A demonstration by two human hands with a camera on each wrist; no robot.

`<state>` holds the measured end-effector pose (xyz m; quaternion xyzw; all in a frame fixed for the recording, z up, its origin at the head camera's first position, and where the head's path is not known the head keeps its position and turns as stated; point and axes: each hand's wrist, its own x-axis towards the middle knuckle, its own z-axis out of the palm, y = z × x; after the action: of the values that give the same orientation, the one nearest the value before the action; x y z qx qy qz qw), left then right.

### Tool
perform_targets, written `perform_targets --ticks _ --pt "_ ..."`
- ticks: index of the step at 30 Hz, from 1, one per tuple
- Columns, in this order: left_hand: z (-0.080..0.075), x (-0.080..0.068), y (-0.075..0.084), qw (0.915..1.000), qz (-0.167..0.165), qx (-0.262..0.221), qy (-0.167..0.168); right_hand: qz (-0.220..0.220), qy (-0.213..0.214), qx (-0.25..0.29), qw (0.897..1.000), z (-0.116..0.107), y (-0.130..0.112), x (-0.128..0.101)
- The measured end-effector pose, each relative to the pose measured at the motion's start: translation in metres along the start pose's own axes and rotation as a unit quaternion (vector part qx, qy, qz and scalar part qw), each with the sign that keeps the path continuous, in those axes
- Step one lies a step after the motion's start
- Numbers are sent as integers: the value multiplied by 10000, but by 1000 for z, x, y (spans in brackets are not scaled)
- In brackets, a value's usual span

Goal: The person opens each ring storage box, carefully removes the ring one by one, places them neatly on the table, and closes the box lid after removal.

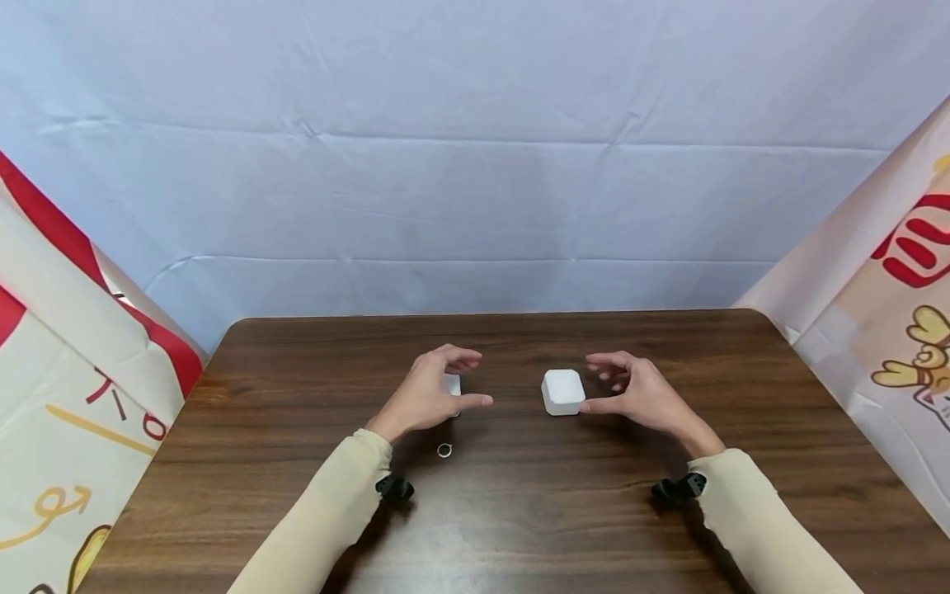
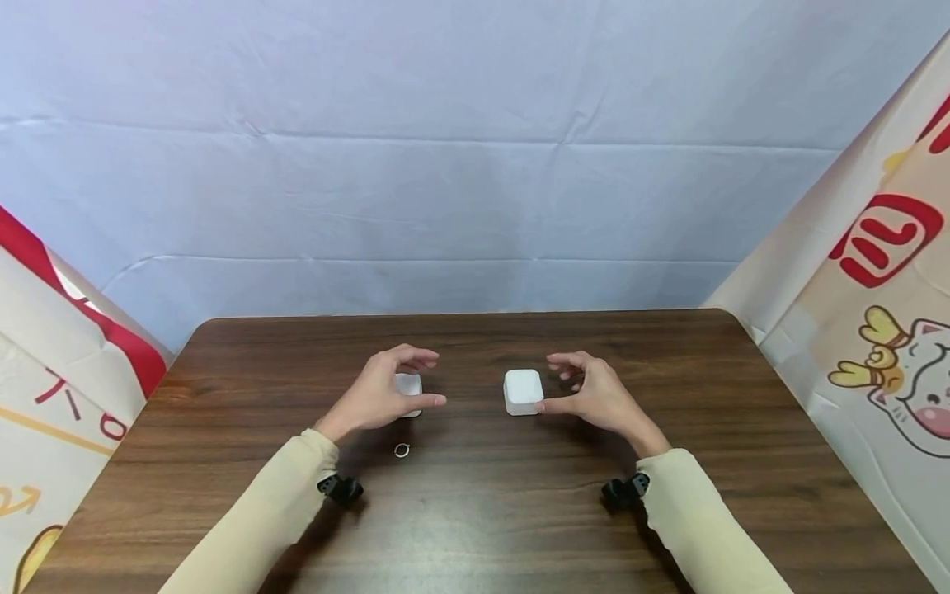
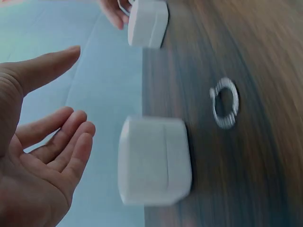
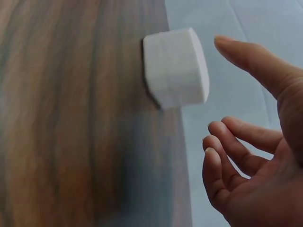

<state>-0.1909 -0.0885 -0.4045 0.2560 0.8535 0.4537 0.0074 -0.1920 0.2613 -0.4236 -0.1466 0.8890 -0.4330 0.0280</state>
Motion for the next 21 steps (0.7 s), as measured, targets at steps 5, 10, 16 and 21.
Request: perform_targets --ticks 5,10,16,21 --pt "16 9 11 9997 102 81 -204 38 -328 69 9994 -3 12 -4" --pt "33 17 16 9991 27 28 -421 -23 -552 47 9985 -2 22 -2" --pt "51 24 18 9983 -200 112 -543 -4 -669 -80 9977 2 28 5" --pt "63 30 19 9982 -258 199 -512 -12 -821 -134 9965 4 31 10"
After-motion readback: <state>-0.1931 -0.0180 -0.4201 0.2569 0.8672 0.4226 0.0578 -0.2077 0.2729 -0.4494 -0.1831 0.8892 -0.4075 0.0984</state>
